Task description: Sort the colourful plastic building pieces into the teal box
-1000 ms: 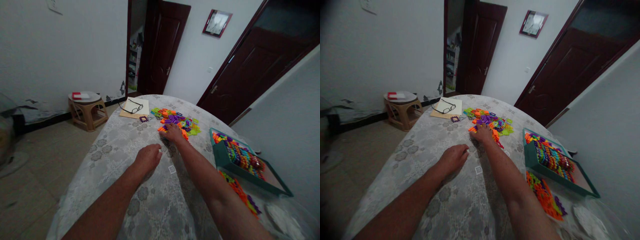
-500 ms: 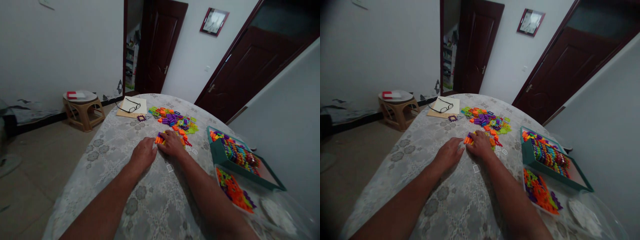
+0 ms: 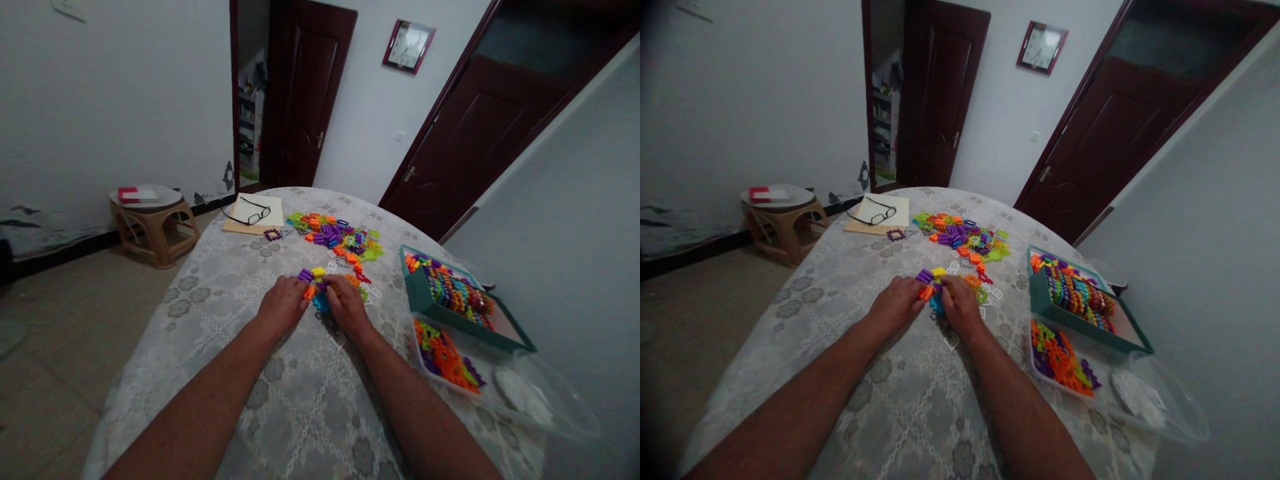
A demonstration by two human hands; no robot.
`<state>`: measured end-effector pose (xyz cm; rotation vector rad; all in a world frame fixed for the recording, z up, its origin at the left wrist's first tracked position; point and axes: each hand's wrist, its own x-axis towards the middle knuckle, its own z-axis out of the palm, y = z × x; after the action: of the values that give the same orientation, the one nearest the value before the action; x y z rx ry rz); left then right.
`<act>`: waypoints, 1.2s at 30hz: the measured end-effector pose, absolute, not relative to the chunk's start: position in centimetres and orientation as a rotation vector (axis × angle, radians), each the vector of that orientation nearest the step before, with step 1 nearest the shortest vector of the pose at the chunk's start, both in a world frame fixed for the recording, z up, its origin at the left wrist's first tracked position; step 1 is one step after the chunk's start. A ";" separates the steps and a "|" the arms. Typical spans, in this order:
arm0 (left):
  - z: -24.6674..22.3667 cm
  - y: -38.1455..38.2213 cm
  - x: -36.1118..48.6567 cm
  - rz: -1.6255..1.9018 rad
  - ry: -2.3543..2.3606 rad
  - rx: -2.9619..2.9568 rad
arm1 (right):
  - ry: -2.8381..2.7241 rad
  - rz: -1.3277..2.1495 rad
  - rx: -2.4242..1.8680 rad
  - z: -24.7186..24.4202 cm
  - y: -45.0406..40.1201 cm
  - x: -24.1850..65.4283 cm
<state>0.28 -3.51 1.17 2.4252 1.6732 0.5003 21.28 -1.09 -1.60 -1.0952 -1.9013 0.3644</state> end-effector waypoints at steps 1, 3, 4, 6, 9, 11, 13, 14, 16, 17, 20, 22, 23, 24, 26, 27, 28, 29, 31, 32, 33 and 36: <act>1.2 -3.5 0.3 0.503 1.677 2.417 | -1.786 0.414 -1.133 -1.6 -0.9 21.5; 1.2 -3.5 0.4 0.510 1.696 2.398 | -1.598 0.519 -1.180 -1.5 -0.6 21.9; 1.2 -3.5 0.5 0.517 1.711 2.387 | -1.529 0.569 -1.187 -1.5 -0.4 22.0; 1.2 -3.4 0.6 0.523 1.743 2.367 | -1.439 0.667 -1.174 -1.4 -0.1 22.3; 1.3 -3.3 0.9 0.518 1.770 2.360 | -1.371 0.737 -1.145 -1.3 0.3 22.7; 1.2 -3.2 1.0 0.512 1.785 2.360 | -1.345 0.692 -1.150 -1.2 0.4 22.9; 1.1 -3.2 1.0 0.516 1.800 2.354 | -1.321 0.603 -1.167 -1.0 0.3 23.0; 1.0 -3.2 1.0 0.522 1.807 2.346 | -1.314 0.563 -1.174 -0.9 0.2 23.0; 1.0 -3.2 0.9 0.543 1.811 2.318 | -1.332 0.516 -1.185 -0.5 -0.1 22.9; 1.0 -3.3 0.9 0.560 1.809 2.296 | -1.353 0.508 -1.193 -0.3 -0.2 22.9; 1.1 -3.4 0.7 0.656 1.758 2.203 | -1.402 0.531 -1.238 0.2 -0.5 22.7; 1.1 -3.3 0.6 0.771 1.709 2.116 | -1.453 0.546 -1.284 0.6 -0.7 22.8; 1.1 -3.2 0.6 0.835 1.681 2.068 | -1.506 0.538 -1.309 0.8 -0.8 23.0; 1.1 -3.1 0.5 0.897 1.657 2.015 | -1.584 0.519 -1.328 1.1 -0.9 23.2; 1.0 -2.8 0.5 0.982 1.612 1.924 | -1.815 0.471 -1.332 1.6 -1.2 23.7; 1.0 -2.7 0.5 1.001 1.594 1.894 | -1.949 0.453 -1.317 1.9 -1.3 23.9; 0.9 -2.6 0.5 1.008 1.583 1.874 | -2.076 0.435 -1.302 2.1 -1.6 24.2; 0.9 -2.6 0.5 1.007 1.576 1.865 | -2.184 0.413 -1.298 2.2 -1.8 24.3; 0.8 -2.5 0.5 0.998 1.565 1.864 | -2.321 0.343 -1.336 2.3 -2.1 24.3; 0.8 -2.5 0.5 0.999 1.558 1.866 | -2.346 0.299 -1.374 2.3 -2.2 24.2; 0.7 -2.5 0.4 1.005 1.545 1.873 | -2.353 0.259 -1.406 2.2 -2.2 24.1; 0.3 -2.5 0.4 1.029 1.477 1.930 | -2.327 0.205 -1.398 2.1 -2.2 23.4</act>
<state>0.40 -2.51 0.31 1.9303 1.4771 1.0294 23.45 -2.24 2.12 -1.3976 -2.3265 0.2053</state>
